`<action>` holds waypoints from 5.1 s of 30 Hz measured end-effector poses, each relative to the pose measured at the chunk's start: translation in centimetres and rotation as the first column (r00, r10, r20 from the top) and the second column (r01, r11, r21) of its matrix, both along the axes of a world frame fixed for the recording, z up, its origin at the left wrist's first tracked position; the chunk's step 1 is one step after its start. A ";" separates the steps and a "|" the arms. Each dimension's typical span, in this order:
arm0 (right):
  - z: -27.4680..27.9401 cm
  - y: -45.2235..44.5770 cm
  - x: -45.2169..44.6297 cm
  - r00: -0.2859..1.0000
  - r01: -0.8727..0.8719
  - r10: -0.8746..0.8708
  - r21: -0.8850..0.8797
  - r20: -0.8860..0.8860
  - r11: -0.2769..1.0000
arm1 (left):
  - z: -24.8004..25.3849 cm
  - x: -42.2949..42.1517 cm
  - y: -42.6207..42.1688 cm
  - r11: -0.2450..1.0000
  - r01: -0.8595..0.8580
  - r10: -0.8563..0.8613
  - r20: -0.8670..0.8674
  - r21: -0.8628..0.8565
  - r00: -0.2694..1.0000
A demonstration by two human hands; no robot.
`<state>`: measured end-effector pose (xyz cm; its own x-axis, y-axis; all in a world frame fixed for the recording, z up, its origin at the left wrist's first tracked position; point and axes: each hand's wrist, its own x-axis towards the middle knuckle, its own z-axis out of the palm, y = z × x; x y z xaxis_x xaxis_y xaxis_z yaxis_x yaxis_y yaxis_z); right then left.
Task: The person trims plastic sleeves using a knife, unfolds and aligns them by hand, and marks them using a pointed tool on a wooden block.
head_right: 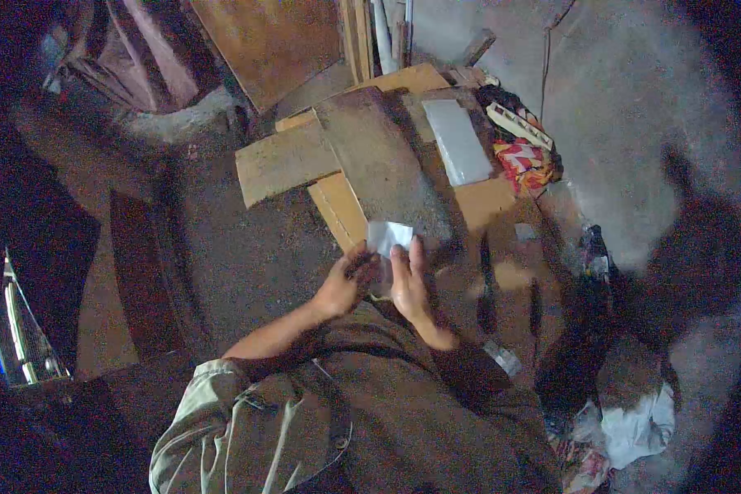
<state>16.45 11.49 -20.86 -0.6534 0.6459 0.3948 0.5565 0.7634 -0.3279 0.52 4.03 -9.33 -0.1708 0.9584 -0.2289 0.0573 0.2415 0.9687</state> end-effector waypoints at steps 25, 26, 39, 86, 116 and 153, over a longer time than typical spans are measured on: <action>16.3 -3.4 1.3 0.941 -0.337 0.120 -0.897 -0.315 0.287 | 5.6 -2.4 -1.9 0.998 0.040 -0.057 0.958 0.047 0.280; 16.6 -3.2 2.0 0.940 -0.339 0.124 -0.898 -0.317 0.281 | 6.0 -2.5 -2.4 0.998 0.035 -0.051 0.958 0.043 0.281; 24.8 -2.0 -0.9 0.916 -0.347 0.301 -0.899 -0.264 0.266 | 7.1 -0.7 -8.0 0.973 0.231 -0.132 0.882 0.027 0.453; 13.6 -4.6 -3.6 0.809 -0.086 -0.395 -0.753 -0.436 0.653 | 5.1 0.2 -4.0 0.960 -0.206 0.143 0.295 0.193 0.945; 15.8 -4.6 -1.9 0.862 -0.446 -0.123 -0.852 -0.491 0.273 | 4.1 -0.9 -3.2 0.984 -0.097 0.179 0.795 -0.151 0.580; 22.5 -1.8 -0.9 0.909 -0.412 0.306 -0.725 -0.284 0.552 | 5.8 0.0 -6.7 0.976 0.208 -0.018 0.922 -0.068 0.386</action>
<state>15.51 9.69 1.60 -0.8856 0.4631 -0.0349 0.2126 0.3375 -0.9170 0.48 -2.68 -3.49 0.3393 0.8882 -0.3099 -0.7982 0.4462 0.4047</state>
